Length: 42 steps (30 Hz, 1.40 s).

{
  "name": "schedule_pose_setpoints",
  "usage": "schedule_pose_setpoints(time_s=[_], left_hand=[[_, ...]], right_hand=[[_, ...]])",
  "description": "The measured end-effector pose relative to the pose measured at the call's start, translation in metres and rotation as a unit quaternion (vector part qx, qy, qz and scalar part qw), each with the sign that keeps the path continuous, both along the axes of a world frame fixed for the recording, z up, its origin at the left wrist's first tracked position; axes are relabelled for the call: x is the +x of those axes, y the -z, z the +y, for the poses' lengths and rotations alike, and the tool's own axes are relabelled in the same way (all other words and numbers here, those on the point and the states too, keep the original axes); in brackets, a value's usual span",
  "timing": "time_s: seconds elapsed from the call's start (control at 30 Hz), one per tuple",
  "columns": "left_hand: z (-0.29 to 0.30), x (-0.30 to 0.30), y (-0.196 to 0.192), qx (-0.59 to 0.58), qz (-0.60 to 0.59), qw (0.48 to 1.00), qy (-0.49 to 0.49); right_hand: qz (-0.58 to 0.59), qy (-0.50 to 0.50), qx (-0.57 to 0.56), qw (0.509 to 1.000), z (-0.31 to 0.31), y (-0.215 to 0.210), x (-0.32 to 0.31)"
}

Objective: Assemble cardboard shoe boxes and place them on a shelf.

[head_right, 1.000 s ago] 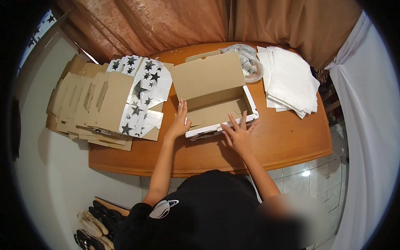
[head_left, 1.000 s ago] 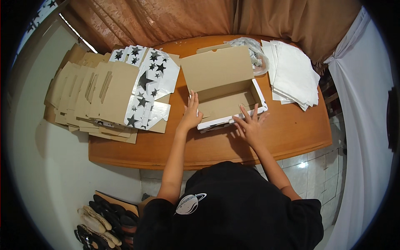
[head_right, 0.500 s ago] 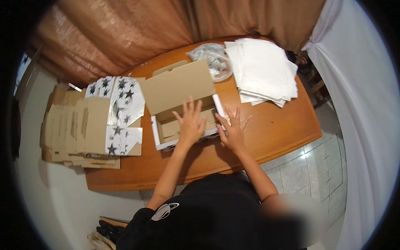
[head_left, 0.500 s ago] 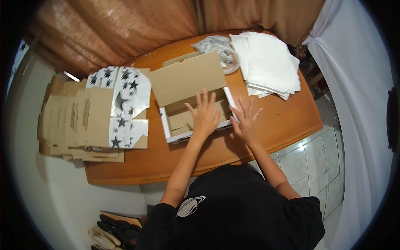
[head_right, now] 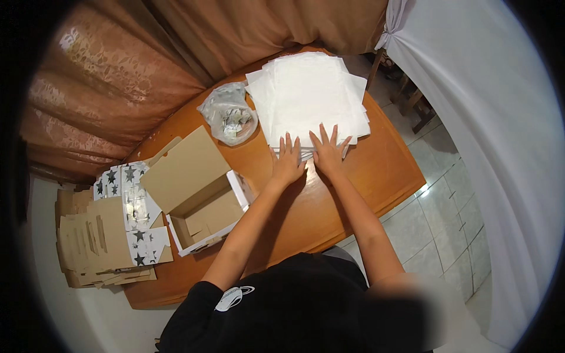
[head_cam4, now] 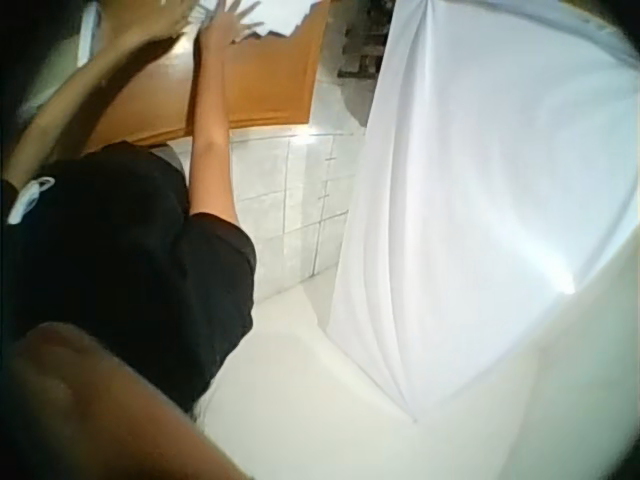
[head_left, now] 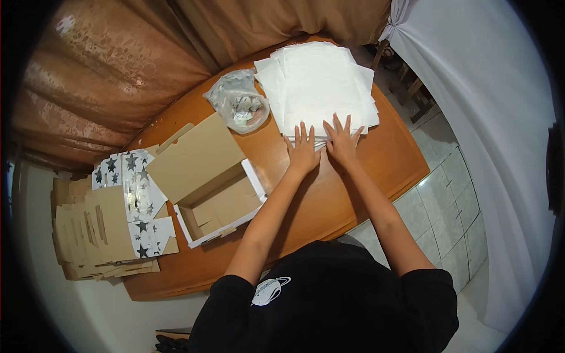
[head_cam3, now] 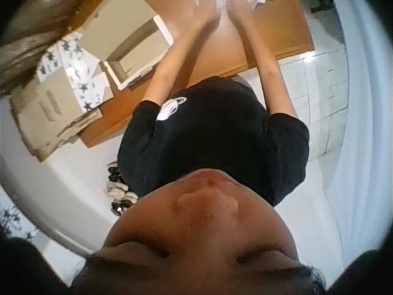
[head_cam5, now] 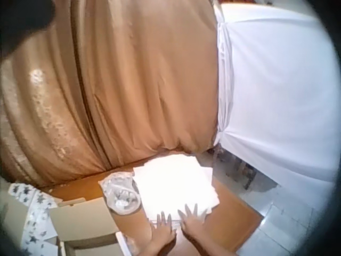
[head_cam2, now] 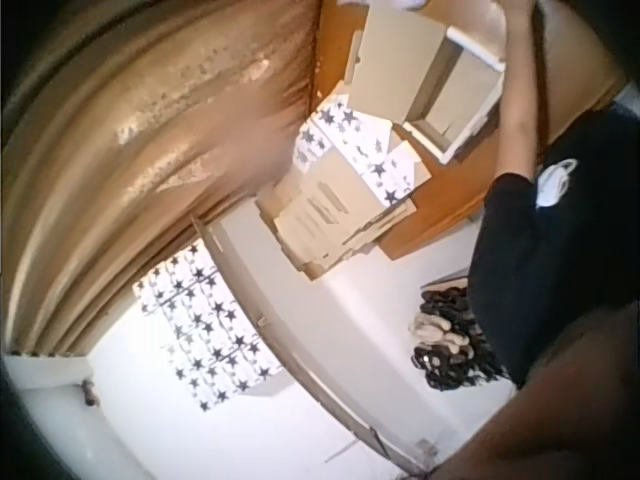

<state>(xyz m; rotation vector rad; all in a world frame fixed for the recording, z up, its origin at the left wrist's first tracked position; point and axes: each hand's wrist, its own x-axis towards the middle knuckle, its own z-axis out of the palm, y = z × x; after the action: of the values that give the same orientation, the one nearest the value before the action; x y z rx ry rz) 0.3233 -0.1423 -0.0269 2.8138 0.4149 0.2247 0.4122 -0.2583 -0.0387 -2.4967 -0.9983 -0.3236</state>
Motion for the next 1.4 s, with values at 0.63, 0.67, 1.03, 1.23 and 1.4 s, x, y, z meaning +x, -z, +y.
schedule_pose_setpoints(time_s=[0.63, 0.67, 1.03, 1.23, 1.4], left_hand=[[0.072, 0.009, 0.022, -0.361, -0.128, 0.913, -0.136], [0.066, 0.006, 0.024, -0.377, -0.103, 0.908, -0.151], [0.048, -0.040, -0.059, -0.612, -0.112, 0.776, -0.098], [0.043, -0.105, -0.135, -0.593, -0.261, 0.760, 0.054], [0.089, -0.180, -0.130, -0.597, -0.314, 0.736, -0.062]], right_hand=[[0.016, -0.254, -0.027, 0.967, -0.035, -0.018, 0.025], [0.014, -0.253, -0.026, 0.967, -0.039, -0.019, 0.015], [0.030, -0.287, 0.094, 0.953, -0.099, -0.040, -0.120], [0.218, -0.202, 0.380, 0.876, -0.066, -0.034, -0.130], [0.533, -0.213, 0.453, 0.682, 0.002, -0.069, -0.134]])
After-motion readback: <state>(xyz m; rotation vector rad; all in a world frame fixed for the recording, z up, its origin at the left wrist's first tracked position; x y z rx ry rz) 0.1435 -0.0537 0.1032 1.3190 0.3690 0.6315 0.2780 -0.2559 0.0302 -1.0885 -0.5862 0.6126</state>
